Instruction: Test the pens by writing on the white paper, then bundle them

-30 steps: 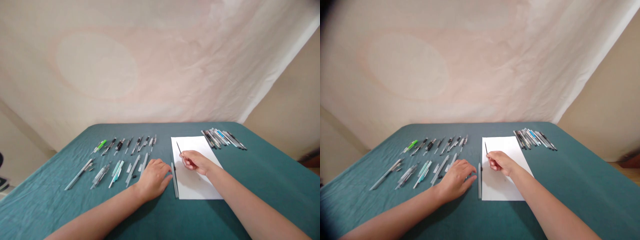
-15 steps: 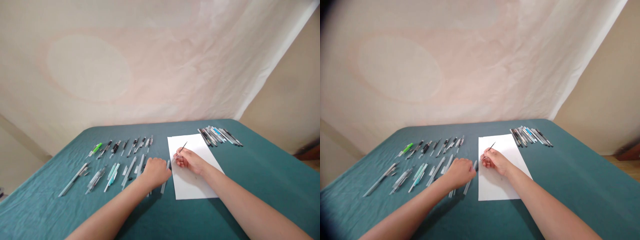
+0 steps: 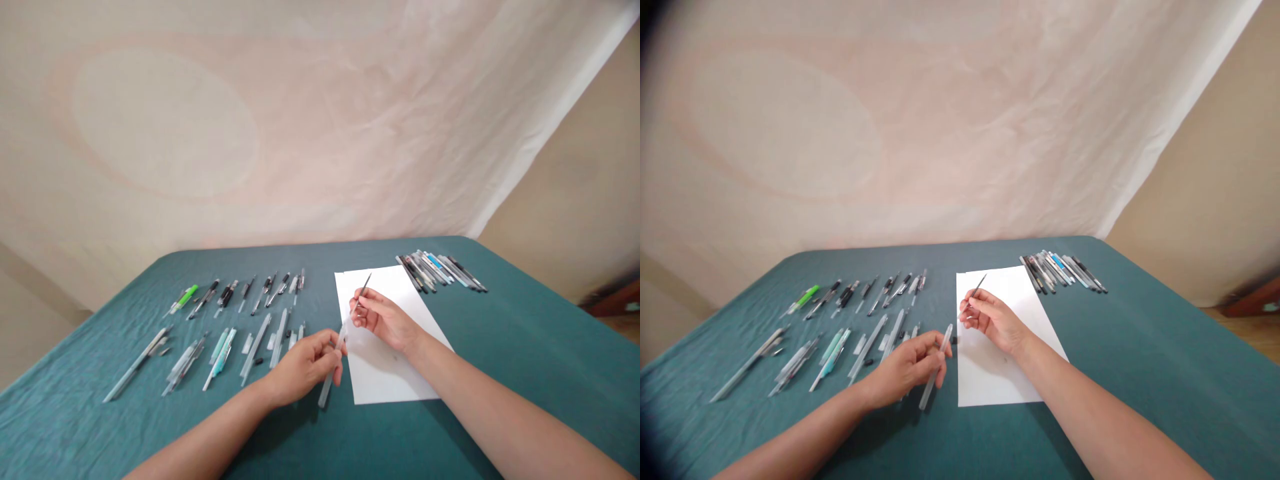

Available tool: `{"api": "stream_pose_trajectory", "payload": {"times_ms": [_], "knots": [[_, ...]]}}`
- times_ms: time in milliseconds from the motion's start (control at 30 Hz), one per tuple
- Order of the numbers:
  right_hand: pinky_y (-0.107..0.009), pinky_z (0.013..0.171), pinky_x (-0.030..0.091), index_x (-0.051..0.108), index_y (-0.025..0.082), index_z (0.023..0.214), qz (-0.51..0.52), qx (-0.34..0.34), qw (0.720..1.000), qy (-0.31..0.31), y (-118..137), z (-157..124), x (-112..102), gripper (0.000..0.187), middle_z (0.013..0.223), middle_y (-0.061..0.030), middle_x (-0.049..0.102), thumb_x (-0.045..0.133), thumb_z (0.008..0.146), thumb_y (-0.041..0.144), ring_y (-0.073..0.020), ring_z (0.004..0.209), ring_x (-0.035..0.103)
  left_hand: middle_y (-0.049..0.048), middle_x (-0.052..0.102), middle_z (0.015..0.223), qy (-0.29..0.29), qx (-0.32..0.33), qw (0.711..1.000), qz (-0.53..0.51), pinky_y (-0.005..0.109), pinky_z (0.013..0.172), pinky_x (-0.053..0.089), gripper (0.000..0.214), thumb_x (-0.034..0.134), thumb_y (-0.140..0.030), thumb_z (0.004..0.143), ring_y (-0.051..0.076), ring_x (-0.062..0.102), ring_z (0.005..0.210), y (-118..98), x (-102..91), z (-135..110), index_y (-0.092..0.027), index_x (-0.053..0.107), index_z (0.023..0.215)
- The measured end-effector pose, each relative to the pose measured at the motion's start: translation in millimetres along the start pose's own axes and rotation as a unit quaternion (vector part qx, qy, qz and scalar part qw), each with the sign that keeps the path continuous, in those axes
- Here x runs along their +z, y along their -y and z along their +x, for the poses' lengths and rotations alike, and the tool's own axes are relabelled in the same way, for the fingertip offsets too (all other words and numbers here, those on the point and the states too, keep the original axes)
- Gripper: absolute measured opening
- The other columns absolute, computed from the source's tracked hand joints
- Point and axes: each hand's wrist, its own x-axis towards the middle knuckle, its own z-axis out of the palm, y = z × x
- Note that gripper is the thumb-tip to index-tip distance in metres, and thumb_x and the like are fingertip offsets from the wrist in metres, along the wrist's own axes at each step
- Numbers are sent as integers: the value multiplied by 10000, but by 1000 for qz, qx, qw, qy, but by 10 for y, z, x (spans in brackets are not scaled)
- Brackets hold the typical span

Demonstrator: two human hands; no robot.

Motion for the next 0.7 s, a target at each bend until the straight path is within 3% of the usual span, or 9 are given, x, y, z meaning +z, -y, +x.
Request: {"api": "stream_pose_trajectory", "payload": {"times_ms": [133, 233, 367, 500, 600, 700], "knots": [[-264, 654, 447, 522, 213, 905, -16, 9, 1000, 21, 16, -19, 28, 270, 821, -8, 583, 668, 739, 368, -146, 759, 598, -20, 589, 622, 3, 11, 999, -39, 172, 473, 283, 175, 499, -331, 861, 66, 370, 476, 7, 1, 16, -172, 532, 927], [-246, 612, 428, 525, 204, 892, -13, 7, 999, 33, 34, -28, 42, 240, 781, 1, 562, 648, 761, 363, -125, 696, 574, -4, 607, 675, -18, 17, 989, -145, 163, 418, 248, 207, 491, -370, 878, 48, 357, 437, 28, -31, 45, -172, 510, 936], [-201, 497, 341, 544, 182, 866, -46, 31, 995, 83, 43, -74, 90, 203, 691, 17, 527, 613, 801, 361, -81, 560, 505, 36, 622, 821, -157, 48, 923, -348, 159, 444, 359, 167, 484, -326, 900, 54, 475, 505, 72, -202, 125, -164, 493, 940], [-186, 411, 242, 568, 167, 900, -113, 91, 978, 152, -6, -142, 161, 249, 630, 28, 509, 600, 812, 398, -64, 470, 462, 69, 633, 846, -284, 62, 846, -448, 184, 542, 477, 57, 485, -172, 891, 68, 547, 575, 163, -447, 186, -128, 514, 910], [-181, 398, 225, 590, 148, 905, -159, 107, 965, 178, -59, -167, 184, 263, 613, 35, 501, 603, 816, 396, -43, 432, 417, 80, 643, 836, -331, 69, 819, -464, 190, 536, 499, 49, 477, -129, 883, 72, 557, 561, 226, -550, 199, -119, 525, 880], [-176, 395, 223, 597, 141, 912, -174, 112, 960, 187, -95, -163, 173, 259, 601, 43, 492, 599, 826, 385, -29, 413, 382, 85, 648, 825, -349, 79, 811, -463, 193, 521, 504, 52, 481, -116, 876, 78, 562, 556, 247, -569, 203, -116, 532, 869]]}}
